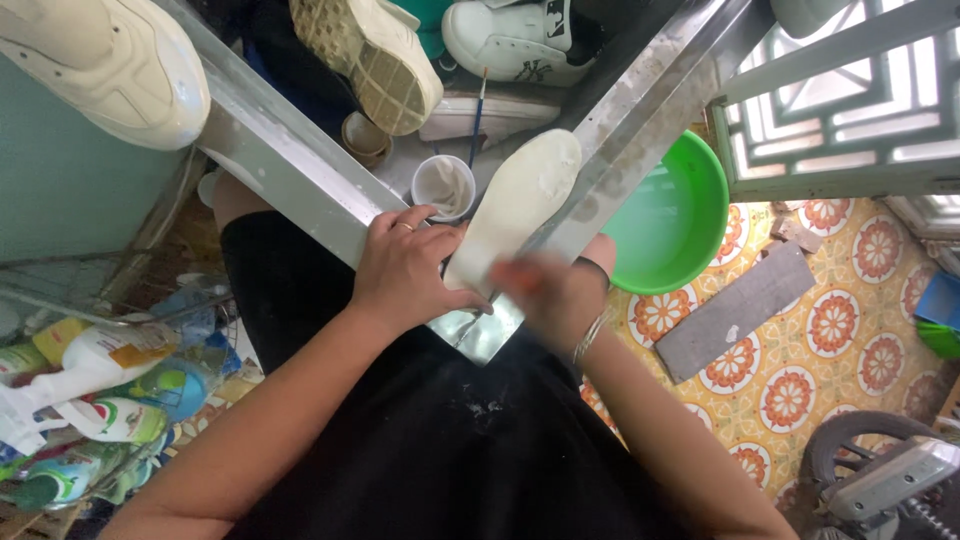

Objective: Clean and brush shoes and shoe insoles using detergent solution and a toothbrush.

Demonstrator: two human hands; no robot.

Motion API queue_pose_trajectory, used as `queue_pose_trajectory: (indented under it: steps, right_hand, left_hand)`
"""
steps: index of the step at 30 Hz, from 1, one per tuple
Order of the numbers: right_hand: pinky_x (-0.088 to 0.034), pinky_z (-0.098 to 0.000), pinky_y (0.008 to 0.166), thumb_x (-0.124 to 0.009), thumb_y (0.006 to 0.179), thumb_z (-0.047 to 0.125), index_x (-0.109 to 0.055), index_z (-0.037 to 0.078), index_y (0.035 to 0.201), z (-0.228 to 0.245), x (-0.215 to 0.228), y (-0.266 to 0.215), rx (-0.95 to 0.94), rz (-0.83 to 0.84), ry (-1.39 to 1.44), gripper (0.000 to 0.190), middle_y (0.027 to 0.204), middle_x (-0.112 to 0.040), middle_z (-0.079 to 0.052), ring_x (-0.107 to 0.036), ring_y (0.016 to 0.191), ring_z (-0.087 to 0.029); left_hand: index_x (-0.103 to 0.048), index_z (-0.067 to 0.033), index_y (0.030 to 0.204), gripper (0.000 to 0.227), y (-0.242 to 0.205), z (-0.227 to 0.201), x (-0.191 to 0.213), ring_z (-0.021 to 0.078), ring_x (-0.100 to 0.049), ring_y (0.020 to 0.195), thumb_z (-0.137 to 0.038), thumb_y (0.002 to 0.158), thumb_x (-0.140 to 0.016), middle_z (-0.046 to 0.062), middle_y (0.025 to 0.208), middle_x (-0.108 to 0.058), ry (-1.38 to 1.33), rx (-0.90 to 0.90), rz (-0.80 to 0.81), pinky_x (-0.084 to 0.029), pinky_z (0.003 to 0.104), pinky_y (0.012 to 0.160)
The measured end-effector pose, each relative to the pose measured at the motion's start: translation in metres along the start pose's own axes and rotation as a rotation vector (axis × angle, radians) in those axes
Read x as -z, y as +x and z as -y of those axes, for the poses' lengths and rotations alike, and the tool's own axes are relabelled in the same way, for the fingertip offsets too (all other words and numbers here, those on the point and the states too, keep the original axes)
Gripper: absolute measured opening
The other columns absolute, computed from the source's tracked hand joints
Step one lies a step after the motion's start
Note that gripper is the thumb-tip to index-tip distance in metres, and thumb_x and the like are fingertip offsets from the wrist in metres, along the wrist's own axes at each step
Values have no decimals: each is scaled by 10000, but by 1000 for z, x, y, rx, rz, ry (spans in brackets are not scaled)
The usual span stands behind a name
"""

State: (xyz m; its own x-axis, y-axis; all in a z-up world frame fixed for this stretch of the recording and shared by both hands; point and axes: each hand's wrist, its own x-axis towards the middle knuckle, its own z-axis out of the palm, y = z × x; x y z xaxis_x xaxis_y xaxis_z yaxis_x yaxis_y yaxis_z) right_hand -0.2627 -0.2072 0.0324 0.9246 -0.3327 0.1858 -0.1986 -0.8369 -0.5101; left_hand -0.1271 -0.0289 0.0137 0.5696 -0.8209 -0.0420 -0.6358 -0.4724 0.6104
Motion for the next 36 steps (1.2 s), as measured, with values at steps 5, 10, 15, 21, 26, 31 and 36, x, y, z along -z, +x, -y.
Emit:
queue_pose_trajectory:
  steps: [5,10,15,21,26,31,36]
  right_hand:
    - [-546,-325,576,-893,801,360,-749,195,841,-29,-4,13,-89,139,8,223,679,-735,-17,-722,588,-205]
    - [-530,-443,697,-879,550,367,-755,245,773,51,27,31,353,-198,-235,282,665,-725,-31,-710,721,-369]
    - [-559,-304,689,-866,862,345,-746,166,997,-42,-29,-14,-123,81,51,255,797,-736,-45,-736,742,-202]
    - [-540,-407,614,-861,816,355,-751,180,893,-17,0,2,-26,-32,-133,220,665,-712,-36,-690,692,-304]
    - [-529,-411,580,-844,881,393,-751,180,964,-24,-5,4,-340,13,-125,246,693,-702,-93,-695,649,-296]
    - [-509,-393,541,-821,909,345,-726,133,1022,-12,-9,-9,-175,-102,-101,258,730,-663,-139,-672,620,-302]
    - [-524,-357,521,-825,879,327,-708,112,985,16,-14,-41,-295,96,176,266,642,-669,-94,-688,541,-232]
  left_hand:
    - [-725,-93,1195,932,1,3,-1,297,-547,1279,-722,521,-861,79,1148,-749,16,-14,-4,-322,467,1061]
    - [-726,-105,1216,892,2,4,-1,277,-568,1288,-687,553,-859,69,1154,-757,5,-27,-44,-326,456,1068]
    - [-725,-97,1202,926,2,0,2,296,-561,1272,-703,517,-869,75,1124,-759,0,-5,-13,-320,463,1059]
    - [-716,-94,1195,855,-4,1,-11,315,-577,1246,-623,549,-894,153,1161,-724,-54,14,-53,-329,477,1058]
    - [-358,-37,1636,1009,-24,-7,-26,313,-622,1198,-337,798,-835,152,1206,-710,-393,115,38,-395,497,1137]
    - [-435,-83,1534,698,-36,-5,-33,274,-557,1393,33,908,-720,199,1503,-580,-841,141,42,-437,383,1136]
    - [-217,-8,1629,865,-38,-2,-38,188,-534,1340,159,870,-597,130,1530,-497,-1579,243,206,-441,314,1131]
